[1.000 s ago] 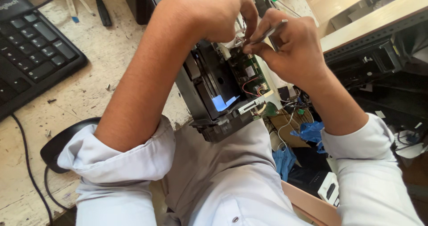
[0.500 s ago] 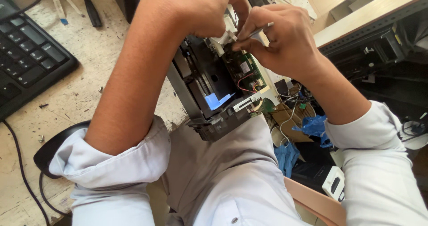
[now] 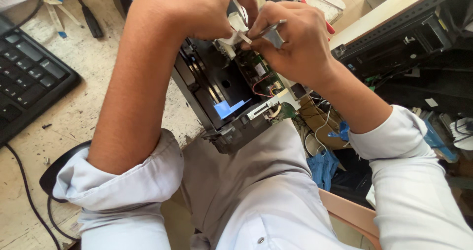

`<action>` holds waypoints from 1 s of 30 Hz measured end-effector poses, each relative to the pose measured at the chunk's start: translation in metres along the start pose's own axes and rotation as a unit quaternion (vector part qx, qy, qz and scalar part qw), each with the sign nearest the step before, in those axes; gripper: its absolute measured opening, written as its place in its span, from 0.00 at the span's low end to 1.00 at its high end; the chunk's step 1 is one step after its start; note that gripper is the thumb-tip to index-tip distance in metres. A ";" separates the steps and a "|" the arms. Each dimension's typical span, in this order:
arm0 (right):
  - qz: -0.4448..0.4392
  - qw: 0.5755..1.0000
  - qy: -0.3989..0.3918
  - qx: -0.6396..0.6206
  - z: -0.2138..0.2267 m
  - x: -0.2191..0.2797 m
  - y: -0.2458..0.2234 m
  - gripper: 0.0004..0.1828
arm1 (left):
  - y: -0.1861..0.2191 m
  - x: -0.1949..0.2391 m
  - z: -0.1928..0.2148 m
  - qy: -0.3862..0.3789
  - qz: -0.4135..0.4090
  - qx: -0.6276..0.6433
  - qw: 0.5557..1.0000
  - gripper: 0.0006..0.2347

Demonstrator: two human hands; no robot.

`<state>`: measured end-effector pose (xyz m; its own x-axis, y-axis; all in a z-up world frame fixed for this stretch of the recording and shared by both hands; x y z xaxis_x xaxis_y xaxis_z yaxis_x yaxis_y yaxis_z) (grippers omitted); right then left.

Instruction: The person works on the internal components of an open electronic device, using a screwdriver to adjust parts and pliers to manipulate small components. They also briefly use a computer mouse while continuing to adjust the device's internals.

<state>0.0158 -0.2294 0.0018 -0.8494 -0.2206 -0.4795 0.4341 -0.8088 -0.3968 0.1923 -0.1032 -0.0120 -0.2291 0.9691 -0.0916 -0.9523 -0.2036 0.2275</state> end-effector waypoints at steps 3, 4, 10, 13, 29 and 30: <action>-0.016 0.999 -0.011 0.026 0.000 0.000 0.000 0.11 | -0.001 0.000 -0.002 0.020 -0.015 -0.009 1.000 0.23; -0.016 0.999 -0.015 0.029 0.000 0.001 0.001 0.11 | -0.001 0.000 -0.003 0.020 -0.015 -0.010 1.000 0.23; -0.041 0.999 0.017 -0.008 -0.003 0.005 0.003 0.10 | -0.002 -0.001 -0.002 0.012 -0.014 -0.020 1.000 0.23; -0.045 0.999 0.024 -0.013 -0.005 0.006 0.004 0.10 | -0.002 0.000 -0.002 0.010 -0.015 -0.023 1.000 0.22; -0.030 0.999 0.019 -0.026 -0.005 0.007 0.007 0.11 | -0.002 0.000 -0.004 0.039 -0.034 -0.032 0.998 0.22; -0.030 0.999 0.022 -0.020 -0.005 0.007 0.007 0.11 | -0.003 0.000 -0.003 0.040 -0.040 -0.030 0.998 0.22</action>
<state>0.0139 -0.2335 -0.0085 -0.8607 -0.1470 -0.4874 0.3947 -0.7974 -0.4565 0.1944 -0.1034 -0.0159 -0.1653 0.9689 -0.1843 -0.9778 -0.1367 0.1586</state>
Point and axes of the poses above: each hand's wrist, its own x-axis away from the middle knuckle, its own z-axis out of the back of the hand, y = z × x, the point moved 1 cm from there along -x, towards the middle knuckle, and after that the axes turned 15 degrees about -x, right-handed, at the moved point
